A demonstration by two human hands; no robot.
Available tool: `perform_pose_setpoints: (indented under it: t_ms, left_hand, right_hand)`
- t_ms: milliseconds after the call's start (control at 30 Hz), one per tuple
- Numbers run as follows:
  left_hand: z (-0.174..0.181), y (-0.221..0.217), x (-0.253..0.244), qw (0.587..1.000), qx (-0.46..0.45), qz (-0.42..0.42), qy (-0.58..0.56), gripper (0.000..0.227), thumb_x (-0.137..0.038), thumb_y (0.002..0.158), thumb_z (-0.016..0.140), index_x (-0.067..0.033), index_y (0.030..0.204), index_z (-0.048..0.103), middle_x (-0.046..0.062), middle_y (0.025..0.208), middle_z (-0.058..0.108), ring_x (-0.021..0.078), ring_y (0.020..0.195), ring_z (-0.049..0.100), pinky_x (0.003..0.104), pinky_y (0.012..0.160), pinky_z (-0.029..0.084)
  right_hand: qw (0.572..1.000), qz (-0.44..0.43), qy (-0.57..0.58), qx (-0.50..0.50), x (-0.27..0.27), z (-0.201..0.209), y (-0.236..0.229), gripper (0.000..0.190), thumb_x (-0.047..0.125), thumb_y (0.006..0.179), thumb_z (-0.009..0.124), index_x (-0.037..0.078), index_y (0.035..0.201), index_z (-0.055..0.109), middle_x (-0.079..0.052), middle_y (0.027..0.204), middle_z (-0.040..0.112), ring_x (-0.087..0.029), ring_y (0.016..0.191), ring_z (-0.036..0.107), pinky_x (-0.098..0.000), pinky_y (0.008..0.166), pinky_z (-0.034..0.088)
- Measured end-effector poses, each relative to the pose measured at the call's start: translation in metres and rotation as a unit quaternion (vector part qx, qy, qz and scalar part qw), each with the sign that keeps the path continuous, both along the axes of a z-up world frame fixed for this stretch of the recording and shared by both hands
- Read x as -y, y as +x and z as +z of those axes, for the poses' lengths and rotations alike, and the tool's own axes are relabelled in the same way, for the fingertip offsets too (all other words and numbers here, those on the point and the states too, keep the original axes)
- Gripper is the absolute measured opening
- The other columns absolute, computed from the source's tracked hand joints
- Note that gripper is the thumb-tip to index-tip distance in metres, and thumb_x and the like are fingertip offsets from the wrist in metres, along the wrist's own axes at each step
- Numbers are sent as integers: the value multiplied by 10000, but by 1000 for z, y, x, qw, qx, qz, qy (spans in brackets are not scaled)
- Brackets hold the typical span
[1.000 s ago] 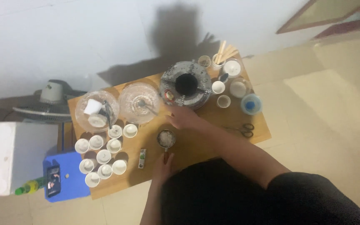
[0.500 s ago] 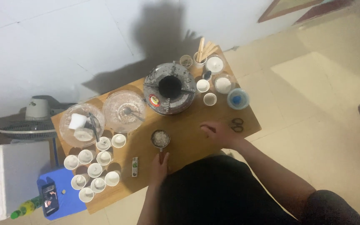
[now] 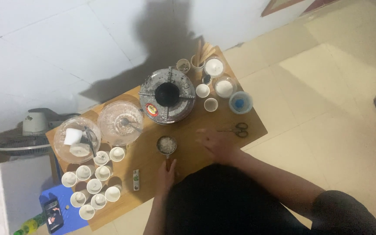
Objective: Scraping a white solid material from a bowl into smaller containers and stirring a blue liquid in a cup.
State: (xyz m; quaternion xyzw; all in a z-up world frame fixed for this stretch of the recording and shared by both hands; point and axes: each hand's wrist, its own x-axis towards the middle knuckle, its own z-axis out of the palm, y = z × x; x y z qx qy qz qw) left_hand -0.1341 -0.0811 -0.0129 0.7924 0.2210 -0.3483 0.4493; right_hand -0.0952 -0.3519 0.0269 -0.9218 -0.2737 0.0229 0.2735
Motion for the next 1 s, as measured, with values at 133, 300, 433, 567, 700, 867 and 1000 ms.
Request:
perform_pose_setpoints:
  t_ms: [133, 300, 433, 567, 700, 867, 1000]
  left_hand:
    - [8, 5, 7, 1000, 31, 0, -3, 326, -438, 1008, 556, -134, 968, 668, 55, 888, 686, 197, 859, 650, 358, 794, 469]
    - [10, 11, 14, 997, 56, -8, -44, 416, -480, 1023, 607, -90, 879, 597, 40, 785, 528, 187, 755, 539, 340, 695, 454]
    - [11, 15, 27, 995, 55, -4, -78, 454, -491, 1048, 558, -57, 919, 582, 61, 822, 482, 206, 792, 514, 357, 718, 440]
    - [47, 38, 43, 987, -78, 47, -134, 923, -710, 1026, 256, 62, 1488, 465, 276, 1574, 410, 408, 1492, 346, 492, 1271, 246]
    - [117, 47, 45, 988, -55, 16, -140, 757, -536, 1091, 233, 67, 1460, 504, 289, 1519, 477, 419, 1440, 426, 541, 1238, 276]
    - [114, 49, 31, 986, 2, -105, -130, 858, -641, 1055, 170, 28, 1421, 564, 242, 1463, 552, 384, 1395, 491, 527, 1206, 337]
    - [59, 47, 24, 986, 9, -113, -124, 754, -574, 1074, 231, -10, 1444, 568, 210, 1493, 533, 361, 1416, 473, 494, 1232, 321]
  right_hand:
    - [1000, -12, 22, -7, -9, 23, 1, 266, 200, 1002, 568, 85, 1179, 731, -161, 1300, 672, -339, 1139, 644, -458, 959, 489]
    - [934, -57, -30, -353, -30, 18, 6, 392, 377, 1099, 405, 141, 1249, 680, -121, 1232, 690, -281, 1064, 681, -382, 920, 548]
    - [856, -89, 37, -508, -47, -45, -3, 469, 447, 1112, 359, 215, 1472, 548, -76, 1389, 599, -258, 1266, 601, -411, 994, 539]
    - [823, -185, 178, -506, -64, -53, -7, 454, 386, 1048, 573, 115, 1410, 614, -192, 1332, 647, -335, 1173, 648, -477, 950, 553]
    - [832, -187, 183, -490, -66, -56, -13, 484, 355, 985, 709, 132, 1405, 620, -172, 1381, 635, -379, 1260, 616, -512, 990, 561]
    - [742, -241, 255, -571, -62, -66, -18, 526, 284, 947, 778, 161, 1422, 588, -176, 1363, 616, -308, 1172, 675, -412, 848, 654]
    - [728, -242, 274, -580, -59, -81, -17, 549, 278, 903, 845, 111, 1374, 617, -192, 1281, 628, -287, 1117, 669, -403, 833, 645]
